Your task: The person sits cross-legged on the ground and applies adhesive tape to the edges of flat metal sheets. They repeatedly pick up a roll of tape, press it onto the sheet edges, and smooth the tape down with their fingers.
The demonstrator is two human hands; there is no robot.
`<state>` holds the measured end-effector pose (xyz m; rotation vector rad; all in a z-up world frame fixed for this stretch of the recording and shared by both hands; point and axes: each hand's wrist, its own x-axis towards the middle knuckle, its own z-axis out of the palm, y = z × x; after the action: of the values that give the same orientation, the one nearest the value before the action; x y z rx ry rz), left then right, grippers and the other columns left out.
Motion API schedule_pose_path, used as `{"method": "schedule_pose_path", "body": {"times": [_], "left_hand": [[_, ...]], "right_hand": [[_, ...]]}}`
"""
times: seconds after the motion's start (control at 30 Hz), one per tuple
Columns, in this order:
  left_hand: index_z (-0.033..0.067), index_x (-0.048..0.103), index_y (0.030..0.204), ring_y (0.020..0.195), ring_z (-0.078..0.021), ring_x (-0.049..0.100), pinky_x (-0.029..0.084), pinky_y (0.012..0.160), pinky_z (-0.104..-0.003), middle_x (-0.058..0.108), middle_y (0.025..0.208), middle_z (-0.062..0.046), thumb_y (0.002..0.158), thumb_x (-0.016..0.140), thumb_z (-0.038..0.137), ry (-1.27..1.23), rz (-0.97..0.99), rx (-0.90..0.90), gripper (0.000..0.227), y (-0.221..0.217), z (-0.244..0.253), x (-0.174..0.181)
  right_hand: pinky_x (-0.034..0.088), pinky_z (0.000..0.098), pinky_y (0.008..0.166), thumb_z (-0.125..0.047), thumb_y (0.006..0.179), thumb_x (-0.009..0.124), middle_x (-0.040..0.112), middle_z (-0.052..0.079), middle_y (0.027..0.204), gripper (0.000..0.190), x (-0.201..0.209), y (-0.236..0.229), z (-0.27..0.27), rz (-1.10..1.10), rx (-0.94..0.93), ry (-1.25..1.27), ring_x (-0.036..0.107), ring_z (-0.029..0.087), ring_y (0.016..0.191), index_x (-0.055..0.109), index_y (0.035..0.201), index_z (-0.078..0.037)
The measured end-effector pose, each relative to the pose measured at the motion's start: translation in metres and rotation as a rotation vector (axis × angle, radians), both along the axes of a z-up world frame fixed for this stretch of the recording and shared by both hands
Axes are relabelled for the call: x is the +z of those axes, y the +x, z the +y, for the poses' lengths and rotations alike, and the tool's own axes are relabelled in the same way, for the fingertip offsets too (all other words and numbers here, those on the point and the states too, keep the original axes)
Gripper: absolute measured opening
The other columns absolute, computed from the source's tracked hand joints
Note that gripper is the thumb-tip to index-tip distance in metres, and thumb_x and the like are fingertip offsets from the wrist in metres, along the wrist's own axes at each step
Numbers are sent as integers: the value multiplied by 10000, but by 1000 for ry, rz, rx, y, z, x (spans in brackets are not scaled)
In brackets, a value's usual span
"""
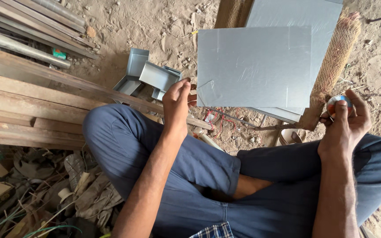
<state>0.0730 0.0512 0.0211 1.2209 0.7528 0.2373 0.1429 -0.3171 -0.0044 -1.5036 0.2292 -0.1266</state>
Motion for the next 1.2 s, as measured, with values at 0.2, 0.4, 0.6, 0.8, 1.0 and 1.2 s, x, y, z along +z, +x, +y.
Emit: {"method": "schedule_pose_path", "body": {"times": [0.2, 0.4, 0.6, 0.8, 1.0, 1.2], "left_hand": [[50, 712, 1095, 778, -101, 639, 520, 669, -266, 699, 934, -25, 1011, 604, 340, -140, 35, -72, 321, 2, 5, -15], [36, 735, 1020, 714, -99, 611, 502, 600, -262, 672, 844, -9, 967, 699, 295, 7, 124, -78, 267, 1, 4, -13], [83, 717, 1019, 710, -94, 629, 494, 579, -252, 681, 833, 3, 953, 667, 323, 7, 134, -39, 254, 2, 3, -4], [32, 714, 998, 707, -97, 608, 493, 581, -257, 660, 831, -1, 987, 683, 349, 26, 169, -114, 319, 1, 2, -5], [64, 694, 1023, 692, -99, 640, 478, 571, -255, 665, 828, 11, 994, 646, 307, 15, 108, -47, 249, 1, 6, -14], [81, 642, 1071, 703, -83, 593, 461, 594, -251, 599, 847, 20, 1043, 591, 264, -75, 10, 104, 193, -1, 10, -14]], "right_hand": [[547, 215, 724, -64, 1192, 599, 677, 45, 1086, 291, -1, -2, 0, -36, 21, -66, 643, 70, 898, 573, 1477, -8], [547, 224, 708, -45, 1182, 600, 676, 45, 1089, 281, -4, 0, -3, -44, 32, -13, 649, 75, 895, 576, 1458, -1], [551, 226, 704, -51, 1179, 603, 680, 51, 1082, 279, -6, 1, -4, -45, 30, -17, 653, 80, 891, 581, 1453, -4], [546, 221, 702, -54, 1180, 611, 679, 48, 1065, 288, -4, 0, -2, -30, 20, -27, 647, 80, 874, 585, 1464, -13], [557, 215, 712, -53, 1163, 602, 674, 27, 1092, 286, 0, -1, -1, -7, 15, 1, 650, 66, 892, 579, 1446, -18], [563, 224, 713, -79, 1177, 586, 668, 50, 1100, 281, -4, -4, -1, -13, -15, -125, 642, 78, 873, 587, 1455, -38]]}}
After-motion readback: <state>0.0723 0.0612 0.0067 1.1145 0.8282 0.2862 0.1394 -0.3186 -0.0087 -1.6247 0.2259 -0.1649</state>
